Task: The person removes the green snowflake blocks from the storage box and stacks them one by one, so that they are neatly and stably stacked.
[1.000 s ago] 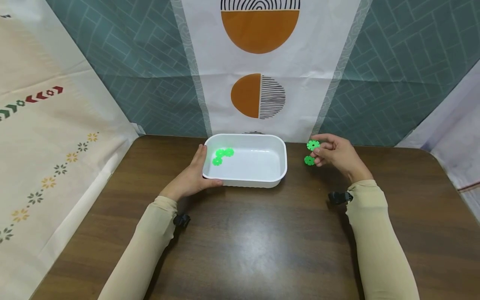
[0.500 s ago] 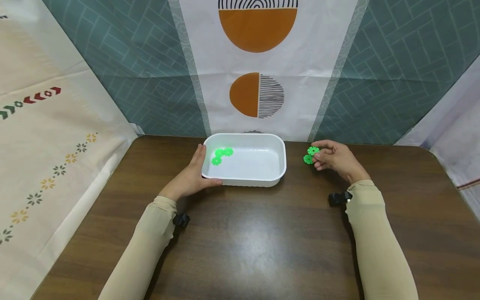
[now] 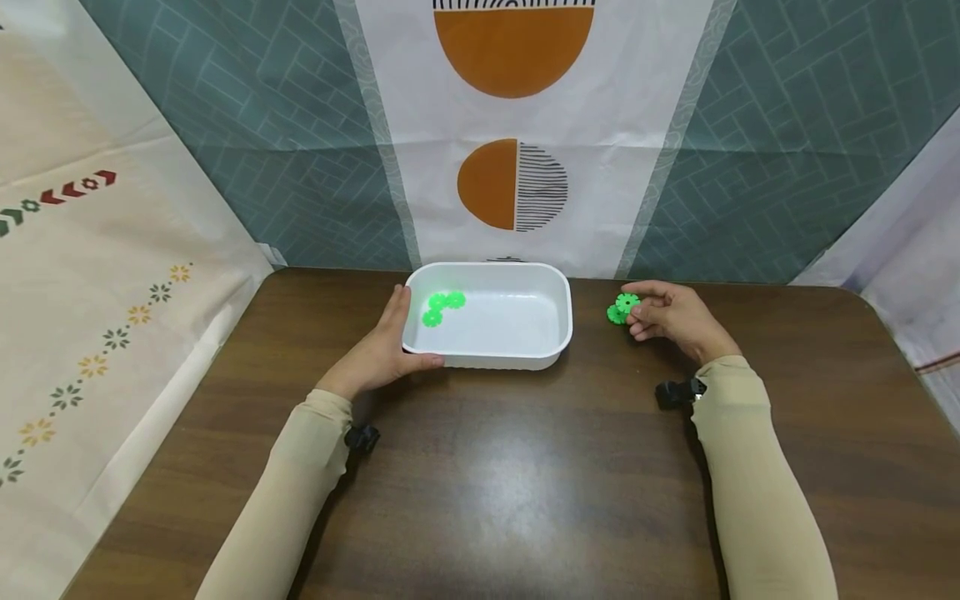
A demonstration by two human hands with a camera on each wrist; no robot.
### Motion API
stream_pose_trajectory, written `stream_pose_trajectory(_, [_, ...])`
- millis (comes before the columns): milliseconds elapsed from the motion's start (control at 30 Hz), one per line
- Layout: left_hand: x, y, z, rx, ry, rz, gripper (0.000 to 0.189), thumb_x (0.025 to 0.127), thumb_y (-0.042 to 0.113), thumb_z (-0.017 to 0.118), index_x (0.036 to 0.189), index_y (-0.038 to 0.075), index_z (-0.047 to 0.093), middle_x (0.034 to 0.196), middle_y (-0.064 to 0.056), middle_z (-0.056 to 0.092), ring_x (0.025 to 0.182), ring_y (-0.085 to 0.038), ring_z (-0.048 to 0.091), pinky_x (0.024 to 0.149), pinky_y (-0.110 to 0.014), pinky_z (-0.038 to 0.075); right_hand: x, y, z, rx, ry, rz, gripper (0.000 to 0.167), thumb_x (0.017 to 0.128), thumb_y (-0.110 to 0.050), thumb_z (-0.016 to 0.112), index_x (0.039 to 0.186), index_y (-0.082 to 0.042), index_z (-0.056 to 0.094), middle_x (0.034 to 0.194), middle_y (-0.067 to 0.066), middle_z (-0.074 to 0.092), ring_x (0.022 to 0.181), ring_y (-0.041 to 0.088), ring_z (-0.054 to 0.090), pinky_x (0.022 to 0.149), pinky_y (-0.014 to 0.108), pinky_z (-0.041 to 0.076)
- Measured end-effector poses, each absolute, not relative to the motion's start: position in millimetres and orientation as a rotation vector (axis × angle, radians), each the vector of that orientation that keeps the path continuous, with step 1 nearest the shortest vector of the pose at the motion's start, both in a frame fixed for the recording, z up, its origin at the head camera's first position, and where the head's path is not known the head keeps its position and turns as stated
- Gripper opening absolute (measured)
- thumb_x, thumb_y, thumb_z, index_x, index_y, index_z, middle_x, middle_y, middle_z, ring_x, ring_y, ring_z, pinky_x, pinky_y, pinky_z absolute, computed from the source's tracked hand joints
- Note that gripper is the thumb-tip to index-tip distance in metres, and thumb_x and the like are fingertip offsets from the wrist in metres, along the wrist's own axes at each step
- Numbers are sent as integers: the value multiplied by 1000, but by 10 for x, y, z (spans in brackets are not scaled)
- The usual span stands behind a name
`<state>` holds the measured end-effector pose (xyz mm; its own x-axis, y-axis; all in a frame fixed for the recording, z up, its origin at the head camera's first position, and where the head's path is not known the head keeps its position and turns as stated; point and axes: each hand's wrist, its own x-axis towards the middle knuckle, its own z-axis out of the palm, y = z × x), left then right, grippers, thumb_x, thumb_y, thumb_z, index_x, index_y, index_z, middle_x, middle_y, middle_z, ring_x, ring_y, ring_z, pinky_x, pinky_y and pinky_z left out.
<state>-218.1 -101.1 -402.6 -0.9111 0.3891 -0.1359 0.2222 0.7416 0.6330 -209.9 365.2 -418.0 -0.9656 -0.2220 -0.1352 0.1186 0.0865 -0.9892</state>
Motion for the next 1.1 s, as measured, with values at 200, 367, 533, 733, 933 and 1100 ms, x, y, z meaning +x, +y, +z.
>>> stream_pose_trajectory(200, [-2189,-1009,-4037,483,2681,926,133,77,63,80,162,16,-12,168,-6,-17,145,-39,31,107,-52,40,-2104,3593,-4147,-85,2257,-1770,43,104,-2,53,144,10,42,91,12,67,71,18,65,66,32,57])
stream_pose_trajectory(367, [-2192,-1004,-4041,488,2689,918,133,78,62,80,162,14,-11,168,-8,-14,144,-39,32,107,-52,39,-2115,3580,-4143,-1,2316,-1674,37,104,-6,54,136,8,42,89,6,70,63,15,60,56,30,52])
stream_pose_trajectory(533, [-2189,-1004,-4037,483,2685,925,133,77,62,80,162,15,-12,168,-5,-16,144,-39,32,107,-51,39,-2125,3591,-4154,76,2368,-1634,33,105,-11,55,131,6,46,88,4,70,60,16,58,53,31,50])
stream_pose_trajectory(733, [-2183,-1014,-4025,465,2675,929,134,77,64,80,162,17,-13,167,-1,-19,144,-39,32,107,-52,40,-2132,3561,-4148,83,2392,-1636,36,104,-12,55,134,7,49,87,8,65,61,18,61,55,33,53])
stream_pose_trajectory(933, [-2181,-1009,-4030,463,2676,931,134,77,63,80,162,17,-13,167,-1,-19,144,-39,33,107,-52,40,-2134,3512,-4124,94,2442,-1573,38,103,-11,56,136,8,50,85,8,64,62,17,62,57,33,54])
stream_pose_trajectory(1100, [-2191,-1009,-4038,468,2680,924,134,77,63,81,162,18,-13,167,-1,-19,144,-39,32,107,-52,40,-2143,3490,-4119,99,2498,-1504,37,103,-12,54,136,7,53,87,13,64,62,17,62,57,34,55])
